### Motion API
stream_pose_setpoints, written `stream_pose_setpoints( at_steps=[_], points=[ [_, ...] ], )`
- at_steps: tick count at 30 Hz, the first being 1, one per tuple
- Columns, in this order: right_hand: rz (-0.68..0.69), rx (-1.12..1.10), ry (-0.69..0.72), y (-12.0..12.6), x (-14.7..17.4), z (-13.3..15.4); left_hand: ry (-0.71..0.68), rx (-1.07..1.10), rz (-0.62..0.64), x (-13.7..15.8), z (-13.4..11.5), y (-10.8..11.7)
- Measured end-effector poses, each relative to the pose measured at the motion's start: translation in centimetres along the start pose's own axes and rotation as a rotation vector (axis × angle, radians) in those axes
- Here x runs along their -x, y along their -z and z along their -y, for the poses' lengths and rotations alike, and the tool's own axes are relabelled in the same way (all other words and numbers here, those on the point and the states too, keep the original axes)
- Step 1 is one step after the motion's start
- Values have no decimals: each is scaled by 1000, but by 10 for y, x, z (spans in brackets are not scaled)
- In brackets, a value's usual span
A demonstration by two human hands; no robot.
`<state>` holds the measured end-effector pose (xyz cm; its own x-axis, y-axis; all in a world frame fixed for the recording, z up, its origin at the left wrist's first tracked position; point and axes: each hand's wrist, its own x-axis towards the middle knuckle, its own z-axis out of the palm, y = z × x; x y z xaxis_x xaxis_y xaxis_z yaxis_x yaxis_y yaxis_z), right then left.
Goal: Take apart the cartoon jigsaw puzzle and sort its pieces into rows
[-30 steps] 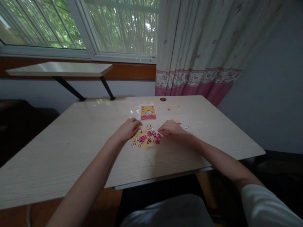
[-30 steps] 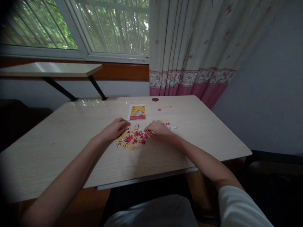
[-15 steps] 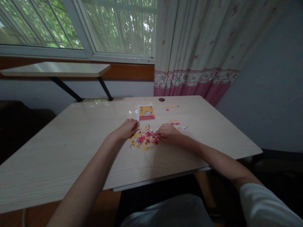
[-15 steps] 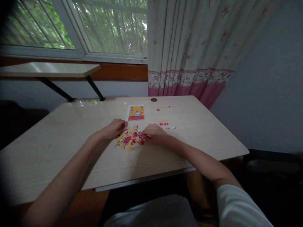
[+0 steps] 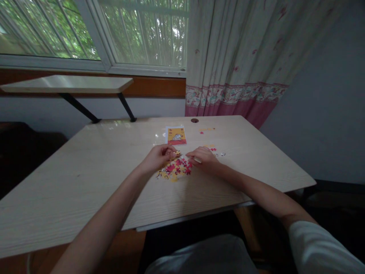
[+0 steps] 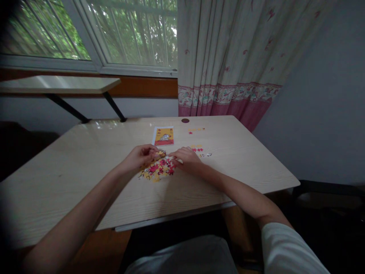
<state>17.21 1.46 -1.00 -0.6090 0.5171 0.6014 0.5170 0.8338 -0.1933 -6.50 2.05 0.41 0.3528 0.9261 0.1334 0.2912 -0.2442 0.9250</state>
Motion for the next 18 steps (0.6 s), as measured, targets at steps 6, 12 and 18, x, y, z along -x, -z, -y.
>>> stream_pose_setpoints(
  at_steps=[6,12,18],
  points=[
    [-123,27,2,-2,0,1,-40,129,43,2,-9,-21],
    [-125,46,40,0,-2,4,-12,218,70,7,-19,-27],
    [-63,-8,21,0,-1,4,-14,162,72,7,-18,-28]
  ],
)
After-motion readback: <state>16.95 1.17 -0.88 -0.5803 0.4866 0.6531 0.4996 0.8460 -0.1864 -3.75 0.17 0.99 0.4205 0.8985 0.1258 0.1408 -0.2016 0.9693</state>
